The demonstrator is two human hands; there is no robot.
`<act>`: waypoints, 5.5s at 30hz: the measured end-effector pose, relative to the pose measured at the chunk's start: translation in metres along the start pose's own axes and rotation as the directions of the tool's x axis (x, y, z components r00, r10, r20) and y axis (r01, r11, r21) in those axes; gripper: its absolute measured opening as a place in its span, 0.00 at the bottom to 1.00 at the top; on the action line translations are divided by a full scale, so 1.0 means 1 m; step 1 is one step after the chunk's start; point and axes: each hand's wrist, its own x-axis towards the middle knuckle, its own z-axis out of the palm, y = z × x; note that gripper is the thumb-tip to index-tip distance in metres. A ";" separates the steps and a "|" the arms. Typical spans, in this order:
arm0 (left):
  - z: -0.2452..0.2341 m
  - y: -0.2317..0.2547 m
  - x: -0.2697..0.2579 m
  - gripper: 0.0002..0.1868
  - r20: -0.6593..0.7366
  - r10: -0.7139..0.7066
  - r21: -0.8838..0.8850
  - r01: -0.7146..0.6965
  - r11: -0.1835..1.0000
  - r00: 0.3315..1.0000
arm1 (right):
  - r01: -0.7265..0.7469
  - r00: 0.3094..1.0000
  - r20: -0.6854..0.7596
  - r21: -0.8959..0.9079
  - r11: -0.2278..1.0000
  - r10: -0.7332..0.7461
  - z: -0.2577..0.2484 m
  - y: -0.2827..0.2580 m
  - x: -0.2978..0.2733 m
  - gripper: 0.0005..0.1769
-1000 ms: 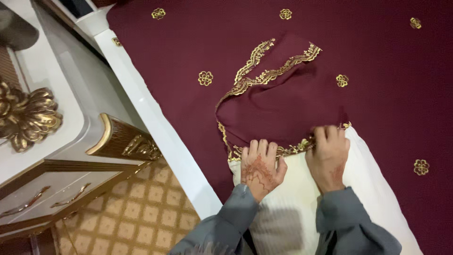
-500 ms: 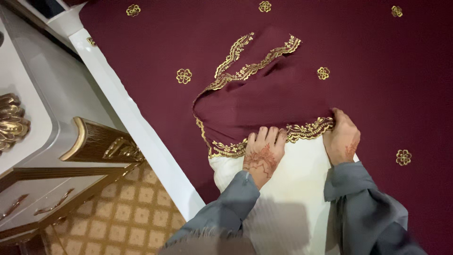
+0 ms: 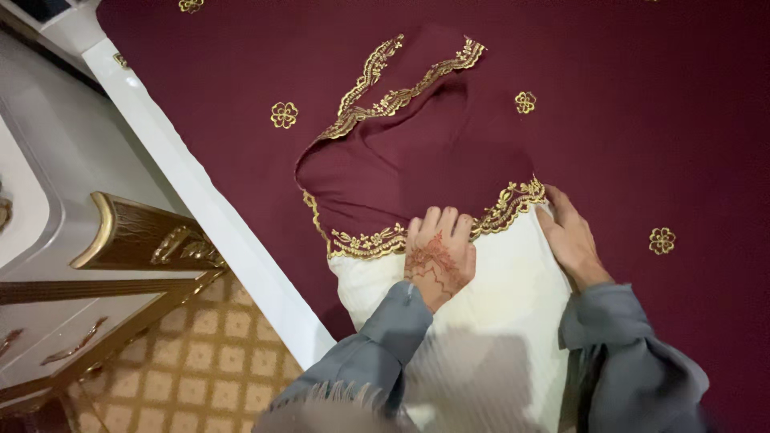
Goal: The person places a decorative maroon pillowcase with gold trim over a white pillow on a bed, smoothing the fabric by hand to fit the pillow inside.
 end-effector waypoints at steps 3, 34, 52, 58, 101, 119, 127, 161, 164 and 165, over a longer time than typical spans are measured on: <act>-0.001 0.002 -0.001 0.14 -0.036 -0.003 -0.012 0.003 1.000 0.999 | -0.176 0.982 0.067 -0.029 0.984 0.178 -0.001 -0.013 -0.004 0.34; 0.100 0.054 0.045 0.35 0.201 0.186 -0.032 -0.183 0.983 0.962 | -0.005 0.794 -0.602 -0.155 0.988 -0.090 -0.028 0.090 -0.014 0.18; 0.046 -0.060 0.024 0.38 0.062 -0.005 -0.007 0.006 1.000 0.998 | 0.417 0.816 -0.137 -0.533 0.737 -0.561 0.056 -0.115 -0.088 0.43; 0.046 -0.064 0.024 0.37 0.039 -0.062 -0.102 0.066 0.993 0.997 | 0.518 0.838 -0.031 -0.270 0.811 -0.545 0.070 -0.111 -0.091 0.14; 0.088 -0.077 0.025 0.40 -0.141 -0.320 -0.265 0.275 0.924 0.937 | 0.360 0.828 -0.207 -0.516 0.777 -0.521 0.118 -0.046 0.016 0.20; 0.092 -0.106 0.028 0.37 0.009 -0.358 -0.082 0.358 0.930 0.934 | 0.444 0.785 -0.159 -0.530 0.723 -0.599 0.093 -0.071 0.009 0.17; 0.104 -0.123 0.020 0.37 0.007 -0.320 -0.204 0.314 0.927 0.947 | 0.739 0.611 0.061 -0.403 0.540 -0.790 0.085 -0.105 0.011 0.15; 0.029 -0.032 0.008 0.18 0.231 -0.289 0.191 0.248 0.950 0.929 | 0.432 0.899 0.057 -0.280 0.857 -0.435 0.031 -0.084 -0.012 0.18; 0.036 -0.027 0.010 0.24 0.026 -0.172 0.236 0.161 0.958 0.985 | 0.400 0.901 -0.003 -0.384 0.832 -0.434 0.019 -0.095 -0.026 0.17; 0.039 -0.025 0.012 0.28 0.036 -0.137 0.253 0.123 0.960 0.990 | 0.366 0.912 -0.011 -0.430 0.825 -0.410 0.016 -0.093 -0.028 0.16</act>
